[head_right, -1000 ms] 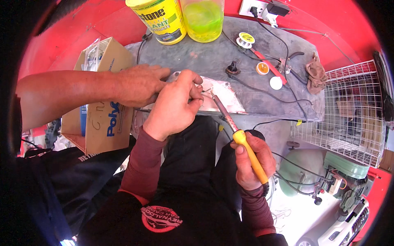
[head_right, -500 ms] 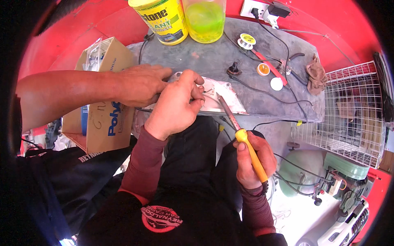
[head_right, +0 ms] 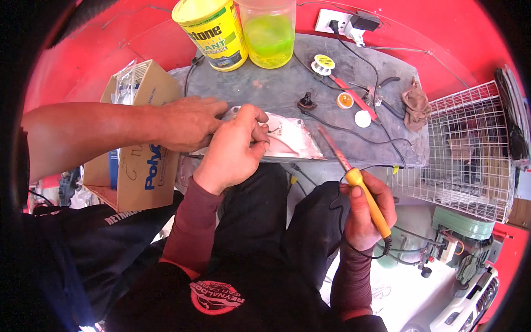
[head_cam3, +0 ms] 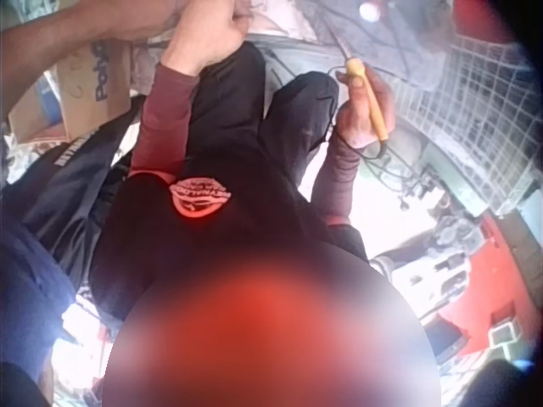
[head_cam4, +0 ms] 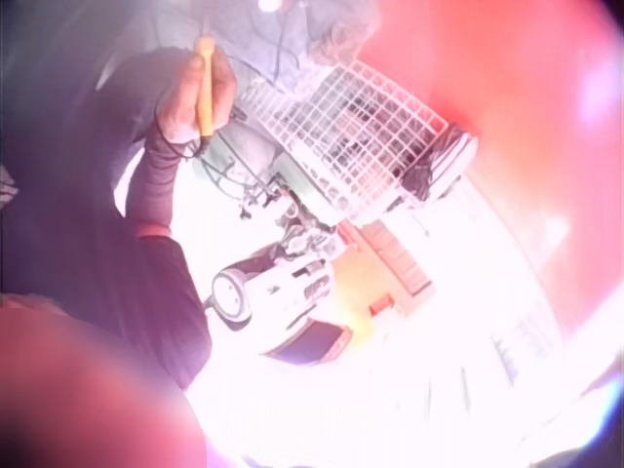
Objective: Soldering wires onto a component held by a helper on a workbench.
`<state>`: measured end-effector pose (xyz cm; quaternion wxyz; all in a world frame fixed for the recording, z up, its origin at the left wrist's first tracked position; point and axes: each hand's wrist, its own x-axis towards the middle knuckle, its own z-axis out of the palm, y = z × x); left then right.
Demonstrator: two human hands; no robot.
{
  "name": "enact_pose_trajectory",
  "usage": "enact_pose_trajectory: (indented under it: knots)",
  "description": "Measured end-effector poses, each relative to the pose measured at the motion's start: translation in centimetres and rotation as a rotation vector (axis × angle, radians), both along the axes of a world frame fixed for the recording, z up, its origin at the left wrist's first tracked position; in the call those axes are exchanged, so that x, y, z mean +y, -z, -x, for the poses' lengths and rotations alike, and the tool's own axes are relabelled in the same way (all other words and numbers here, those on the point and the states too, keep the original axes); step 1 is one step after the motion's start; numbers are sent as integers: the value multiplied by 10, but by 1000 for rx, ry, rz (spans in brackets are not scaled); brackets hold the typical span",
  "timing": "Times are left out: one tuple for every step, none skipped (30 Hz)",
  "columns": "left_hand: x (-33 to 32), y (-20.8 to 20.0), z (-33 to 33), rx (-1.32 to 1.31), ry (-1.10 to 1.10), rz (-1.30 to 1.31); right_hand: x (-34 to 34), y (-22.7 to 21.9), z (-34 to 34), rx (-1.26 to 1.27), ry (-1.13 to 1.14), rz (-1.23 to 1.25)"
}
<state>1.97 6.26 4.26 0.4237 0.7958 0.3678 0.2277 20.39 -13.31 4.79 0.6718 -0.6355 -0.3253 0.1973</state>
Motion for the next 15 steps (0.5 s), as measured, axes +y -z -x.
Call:
enact_pose_trajectory:
  knots:
    - [0,1,0,6,-6,-4,2,-3,4,-19,-29,10]
    - [0,1,0,6,-8,-5,4,-3,9,-39,-67,9]
    - [0,2,-1,6,-6,-2,5,-3,16,-59,-106,9]
    - [0,2,-2,6,-4,1,5,0,21,-52,-120,6]
    - [0,1,-2,8,-11,-2,3,6,26,-105,-114,10]
    - [0,0,-3,10,0,10,2,9,28,-163,-125,26]
    - [0,-1,-3,12,12,23,2,13,29,-222,-134,42]
    - [0,0,-2,12,11,24,3,17,30,-277,-140,47]
    - [0,0,-2,2,6,22,2,16,30,-276,-140,49]
    - [0,0,-2,-8,3,20,2,12,30,-242,-95,62]
    - [0,1,-1,-9,5,23,1,10,30,-209,-47,76]
    - [0,2,0,-4,-6,15,1,10,31,-210,-45,78]
    - [0,3,0,0,-17,7,1,10,31,-215,-82,80]
    - [0,3,-1,-2,-16,7,3,11,30,-220,-120,79]
    - [0,1,-1,7,-15,25,4,12,29,-226,-160,79]
